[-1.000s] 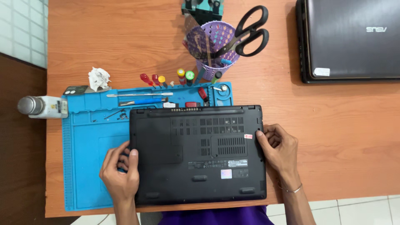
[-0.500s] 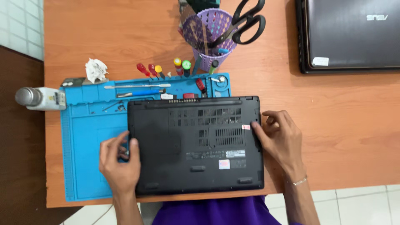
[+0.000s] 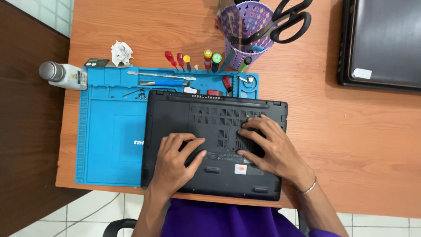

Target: The person removes the bottom cover of a laptop using a screwdriver and a pry tool. The person prys the cover away from the base and lifts it to reveal the internal components.

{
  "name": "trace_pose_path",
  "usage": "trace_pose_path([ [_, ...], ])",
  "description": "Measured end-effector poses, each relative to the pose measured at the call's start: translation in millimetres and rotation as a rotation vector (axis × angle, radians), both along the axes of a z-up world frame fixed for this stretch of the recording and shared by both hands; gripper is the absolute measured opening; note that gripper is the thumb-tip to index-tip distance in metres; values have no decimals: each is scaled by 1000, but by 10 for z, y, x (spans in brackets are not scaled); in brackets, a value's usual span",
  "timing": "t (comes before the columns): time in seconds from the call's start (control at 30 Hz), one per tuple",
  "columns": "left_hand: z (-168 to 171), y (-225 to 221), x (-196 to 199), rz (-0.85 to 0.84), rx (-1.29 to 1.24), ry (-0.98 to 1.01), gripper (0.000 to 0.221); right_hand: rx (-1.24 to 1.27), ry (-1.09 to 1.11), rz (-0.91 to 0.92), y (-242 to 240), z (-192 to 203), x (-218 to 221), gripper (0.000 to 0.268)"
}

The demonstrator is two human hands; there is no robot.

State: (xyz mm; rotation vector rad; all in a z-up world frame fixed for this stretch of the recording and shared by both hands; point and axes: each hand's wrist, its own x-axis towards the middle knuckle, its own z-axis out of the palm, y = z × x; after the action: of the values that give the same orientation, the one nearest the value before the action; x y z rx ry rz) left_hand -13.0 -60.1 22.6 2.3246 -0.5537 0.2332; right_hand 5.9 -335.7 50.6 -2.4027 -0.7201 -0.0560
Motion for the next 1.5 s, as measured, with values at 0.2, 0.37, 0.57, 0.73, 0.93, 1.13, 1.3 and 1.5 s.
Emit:
trace_pose_path([
  [0.2,45,-174,-11,-1,50,-44,26,-7,24,-29,-74,3,5,42],
  [0.37,108,-289,82,-131,12,1,19,-33,34,231,-14,-49,50,37],
  [0.57,174,-104,426,-218,-123,225,15,56,156,376,84,-74,200,52],
  [0.73,138,-71,559,-145,-236,328,13,45,233,430,236,-93,262,57],
  [0.93,107,-95,541,-111,-282,303,14,54,255,446,219,-133,308,59],
  [1.13,129,-111,545,-108,-272,287,15,31,145,483,148,-125,298,71],
  [1.3,107,-110,546,-115,-260,292,15,-65,-37,555,177,-174,280,77],
  [1.5,91,-113,541,-89,-235,294,15,-271,-250,786,176,-142,356,74],
])
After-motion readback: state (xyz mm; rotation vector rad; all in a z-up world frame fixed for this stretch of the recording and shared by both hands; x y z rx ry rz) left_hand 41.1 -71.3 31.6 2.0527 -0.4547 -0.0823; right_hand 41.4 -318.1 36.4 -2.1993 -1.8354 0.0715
